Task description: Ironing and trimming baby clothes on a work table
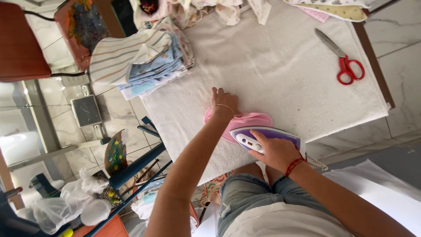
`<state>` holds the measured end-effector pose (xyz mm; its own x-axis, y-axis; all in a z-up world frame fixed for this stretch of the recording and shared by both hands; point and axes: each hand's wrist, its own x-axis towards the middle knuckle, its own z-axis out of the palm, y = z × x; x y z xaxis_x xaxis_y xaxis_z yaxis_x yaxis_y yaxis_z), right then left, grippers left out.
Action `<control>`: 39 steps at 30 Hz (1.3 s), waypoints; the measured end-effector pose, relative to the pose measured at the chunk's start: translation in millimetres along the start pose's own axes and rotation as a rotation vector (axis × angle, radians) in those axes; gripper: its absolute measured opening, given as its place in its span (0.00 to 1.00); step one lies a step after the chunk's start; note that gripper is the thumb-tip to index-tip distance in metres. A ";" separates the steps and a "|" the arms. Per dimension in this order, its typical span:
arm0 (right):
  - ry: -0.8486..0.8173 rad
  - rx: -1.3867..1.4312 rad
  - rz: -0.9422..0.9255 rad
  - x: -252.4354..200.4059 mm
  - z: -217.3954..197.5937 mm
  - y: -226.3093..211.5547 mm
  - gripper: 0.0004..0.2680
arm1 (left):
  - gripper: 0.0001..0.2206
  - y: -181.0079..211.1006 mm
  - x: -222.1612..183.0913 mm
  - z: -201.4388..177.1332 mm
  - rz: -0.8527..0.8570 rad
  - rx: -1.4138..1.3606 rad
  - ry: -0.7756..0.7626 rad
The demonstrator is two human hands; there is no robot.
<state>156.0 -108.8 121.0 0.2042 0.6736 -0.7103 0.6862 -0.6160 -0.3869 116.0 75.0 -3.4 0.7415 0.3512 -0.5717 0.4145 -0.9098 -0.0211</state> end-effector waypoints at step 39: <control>-0.044 0.121 0.010 4.2 -9.3 -7.0 0.21 | 0.04 10.2 35.8 -23.2 0.459 -0.170 0.472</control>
<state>158.6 -97.8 126.2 0.1785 0.6500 -0.7387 0.5943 -0.6695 -0.4455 159.0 83.4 -5.1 0.9969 0.0321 -0.0721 0.0517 -0.9558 0.2895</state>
